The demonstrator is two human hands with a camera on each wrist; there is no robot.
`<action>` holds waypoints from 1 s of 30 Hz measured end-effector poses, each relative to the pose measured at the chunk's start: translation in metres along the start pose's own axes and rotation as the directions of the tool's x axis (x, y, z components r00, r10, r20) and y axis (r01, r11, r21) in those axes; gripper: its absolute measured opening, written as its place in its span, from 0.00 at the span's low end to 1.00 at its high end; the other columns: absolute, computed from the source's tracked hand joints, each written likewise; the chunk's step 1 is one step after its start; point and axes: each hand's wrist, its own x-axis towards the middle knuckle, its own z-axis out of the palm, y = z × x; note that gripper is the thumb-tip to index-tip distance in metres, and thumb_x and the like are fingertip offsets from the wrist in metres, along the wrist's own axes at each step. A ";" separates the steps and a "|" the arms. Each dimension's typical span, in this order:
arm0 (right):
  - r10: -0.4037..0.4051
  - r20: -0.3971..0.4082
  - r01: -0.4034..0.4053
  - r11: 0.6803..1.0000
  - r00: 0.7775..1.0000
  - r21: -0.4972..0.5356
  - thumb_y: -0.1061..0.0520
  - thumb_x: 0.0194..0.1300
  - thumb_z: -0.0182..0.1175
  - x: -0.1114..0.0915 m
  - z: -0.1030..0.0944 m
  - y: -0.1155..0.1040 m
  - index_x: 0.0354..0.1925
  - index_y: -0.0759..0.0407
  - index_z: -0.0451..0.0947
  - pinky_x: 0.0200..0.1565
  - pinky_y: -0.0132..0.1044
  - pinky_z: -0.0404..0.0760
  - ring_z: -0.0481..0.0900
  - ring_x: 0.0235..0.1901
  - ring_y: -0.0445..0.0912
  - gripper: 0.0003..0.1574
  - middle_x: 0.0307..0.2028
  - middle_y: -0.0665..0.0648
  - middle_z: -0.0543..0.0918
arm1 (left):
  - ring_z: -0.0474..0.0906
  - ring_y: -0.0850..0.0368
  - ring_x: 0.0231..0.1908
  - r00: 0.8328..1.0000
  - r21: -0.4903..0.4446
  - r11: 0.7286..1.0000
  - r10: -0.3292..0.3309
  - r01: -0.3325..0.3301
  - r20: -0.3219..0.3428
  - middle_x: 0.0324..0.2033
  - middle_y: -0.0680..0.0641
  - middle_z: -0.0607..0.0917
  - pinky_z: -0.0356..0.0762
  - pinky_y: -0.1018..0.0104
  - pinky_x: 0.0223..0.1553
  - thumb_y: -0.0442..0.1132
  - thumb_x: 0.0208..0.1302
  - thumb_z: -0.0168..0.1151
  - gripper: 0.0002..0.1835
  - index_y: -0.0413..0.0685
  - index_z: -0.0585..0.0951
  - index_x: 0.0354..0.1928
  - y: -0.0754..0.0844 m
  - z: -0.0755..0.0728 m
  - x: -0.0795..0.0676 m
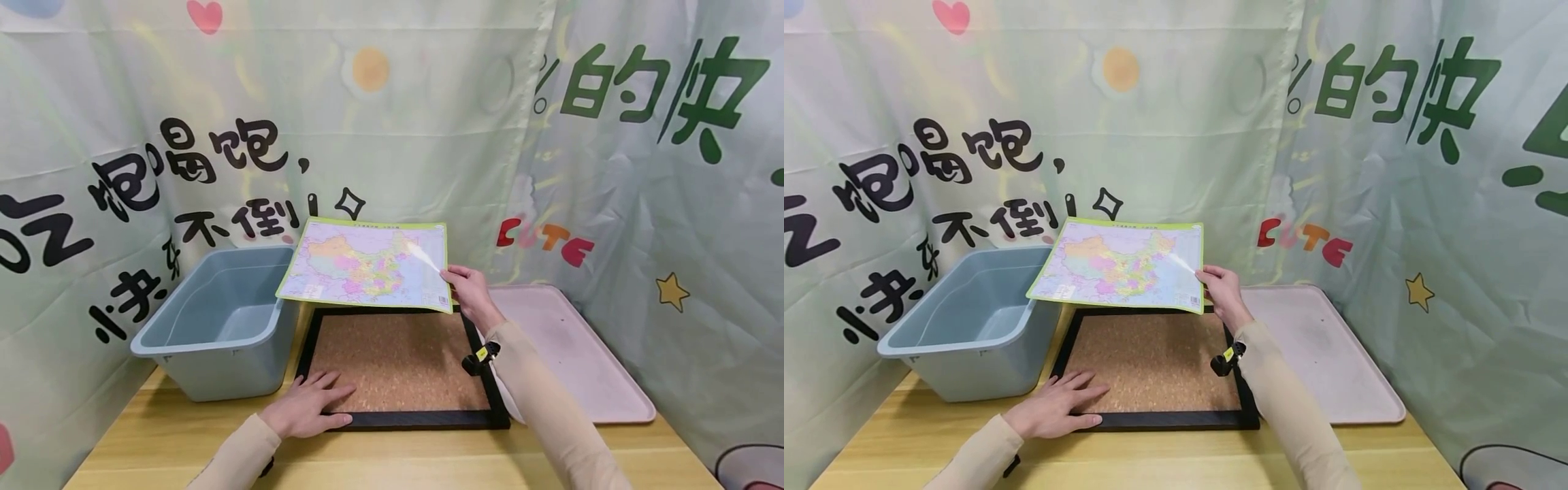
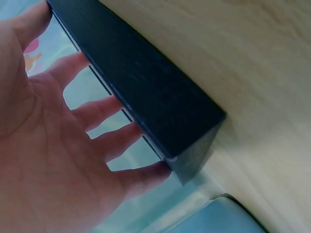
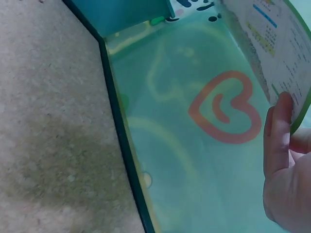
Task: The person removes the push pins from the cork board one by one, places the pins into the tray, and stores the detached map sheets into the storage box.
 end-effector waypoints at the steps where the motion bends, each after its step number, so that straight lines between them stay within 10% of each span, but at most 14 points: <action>1: 0.000 0.000 0.000 1.000 1.000 -0.001 0.61 0.69 0.60 0.000 0.002 -0.002 0.61 0.69 0.73 0.32 0.30 0.81 0.83 0.30 0.39 0.25 0.34 0.51 0.82 | 0.58 0.34 0.71 1.000 -0.001 1.000 0.001 -0.001 0.001 0.72 0.41 0.64 0.54 0.24 0.61 0.71 0.65 0.47 0.36 0.64 0.69 0.71 0.000 0.000 0.000; 30: 0.004 0.057 0.002 0.995 0.998 -0.102 0.59 0.69 0.61 -0.001 0.041 -0.026 0.60 0.65 0.76 0.35 0.33 0.82 0.84 0.33 0.41 0.23 0.47 0.61 0.82 | 0.60 0.36 0.70 0.999 0.025 0.999 0.021 -0.020 -0.024 0.70 0.41 0.67 0.59 0.25 0.59 0.72 0.63 0.50 0.36 0.65 0.71 0.69 -0.003 0.000 0.002</action>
